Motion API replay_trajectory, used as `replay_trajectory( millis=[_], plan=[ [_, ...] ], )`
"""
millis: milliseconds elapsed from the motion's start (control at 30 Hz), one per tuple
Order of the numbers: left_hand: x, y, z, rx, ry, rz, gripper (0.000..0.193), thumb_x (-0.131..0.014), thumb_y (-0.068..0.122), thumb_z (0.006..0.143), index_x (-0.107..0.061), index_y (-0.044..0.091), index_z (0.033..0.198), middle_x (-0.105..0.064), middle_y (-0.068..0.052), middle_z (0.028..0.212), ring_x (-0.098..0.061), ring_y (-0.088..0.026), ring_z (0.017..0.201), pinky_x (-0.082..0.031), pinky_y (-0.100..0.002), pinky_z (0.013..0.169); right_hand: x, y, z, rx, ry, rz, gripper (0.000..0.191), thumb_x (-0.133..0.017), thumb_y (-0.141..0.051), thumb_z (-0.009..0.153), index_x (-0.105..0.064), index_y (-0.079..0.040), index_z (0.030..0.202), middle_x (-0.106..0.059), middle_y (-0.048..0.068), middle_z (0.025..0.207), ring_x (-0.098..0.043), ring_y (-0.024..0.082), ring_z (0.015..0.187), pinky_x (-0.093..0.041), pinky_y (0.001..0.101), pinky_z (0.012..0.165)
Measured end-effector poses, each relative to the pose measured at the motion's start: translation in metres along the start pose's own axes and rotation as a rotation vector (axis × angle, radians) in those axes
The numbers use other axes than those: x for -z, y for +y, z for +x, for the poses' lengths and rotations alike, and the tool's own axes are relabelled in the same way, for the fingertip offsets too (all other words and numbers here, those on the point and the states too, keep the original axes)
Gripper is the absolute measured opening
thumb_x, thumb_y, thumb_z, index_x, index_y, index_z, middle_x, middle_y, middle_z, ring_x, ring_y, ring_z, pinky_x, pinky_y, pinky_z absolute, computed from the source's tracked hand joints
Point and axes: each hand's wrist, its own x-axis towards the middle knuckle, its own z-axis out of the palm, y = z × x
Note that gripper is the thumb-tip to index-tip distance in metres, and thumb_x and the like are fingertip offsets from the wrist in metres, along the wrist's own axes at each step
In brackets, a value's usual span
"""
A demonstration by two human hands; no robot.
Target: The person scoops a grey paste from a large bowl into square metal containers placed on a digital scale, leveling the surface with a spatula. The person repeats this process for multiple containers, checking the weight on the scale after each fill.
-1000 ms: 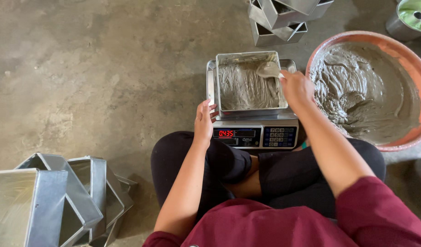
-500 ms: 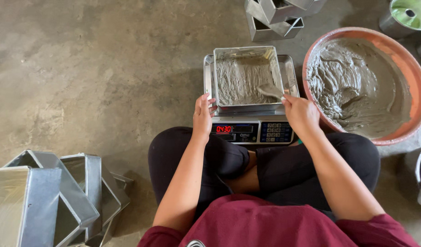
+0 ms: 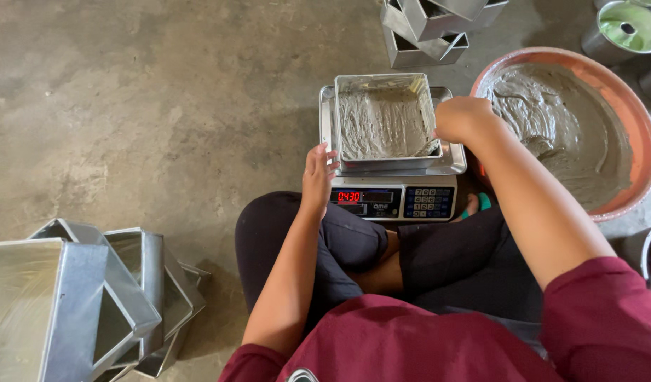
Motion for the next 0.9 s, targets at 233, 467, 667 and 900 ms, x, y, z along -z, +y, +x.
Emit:
replay_trajectory(
  millis=[233, 467, 667, 900],
  plan=[
    [-0.007, -0.009, 0.016, -0.154, 0.091, 0.444, 0.062, -0.048, 0.053, 0.102, -0.056, 0.004, 0.14, -0.07, -0.018, 0.127, -0.067, -0.029, 0.117, -0.048, -0.037, 0.1, 0.009, 0.016, -0.089, -0.048, 0.339, 0.364, 0.029, -0.065, -0.045, 0.099, -0.079, -0.028, 0.118, -0.078, 0.011, 0.1, -0.072, 0.033, 0.094, -0.054, 0.0466, 0.082],
    [-0.017, -0.002, 0.06, -0.233, 0.074, 0.918, 0.055, -0.058, 0.046, 0.1, -0.059, 0.0, 0.131, -0.068, -0.026, 0.121, -0.063, -0.042, 0.116, -0.049, -0.046, 0.099, -0.056, -0.041, -0.085, 0.033, 0.786, 0.551, 0.027, -0.071, -0.032, 0.099, -0.077, -0.021, 0.122, -0.072, 0.012, 0.091, -0.069, 0.033, 0.076, -0.053, 0.0448, 0.066],
    [-0.012, 0.003, 0.077, -0.139, 0.029, 0.899, 0.038, -0.066, 0.036, 0.088, -0.063, 0.004, 0.109, -0.072, -0.021, 0.108, -0.068, -0.039, 0.104, -0.052, -0.045, 0.089, -0.09, -0.032, -0.069, 0.077, 0.862, 0.67, 0.027, -0.07, -0.028, 0.098, -0.076, -0.018, 0.123, -0.073, 0.011, 0.096, -0.069, 0.033, 0.081, -0.052, 0.0442, 0.067],
    [-0.014, 0.026, 0.06, -0.083, -0.008, 0.831, 0.029, -0.072, 0.026, 0.085, -0.062, 0.004, 0.102, -0.072, -0.022, 0.091, -0.07, -0.035, 0.079, -0.054, -0.045, 0.075, -0.057, 0.001, -0.073, 0.046, 0.786, 1.07, 0.028, -0.071, -0.024, 0.101, -0.074, -0.018, 0.128, -0.075, 0.015, 0.099, -0.067, 0.018, 0.069, -0.052, 0.0318, 0.066]
  ],
)
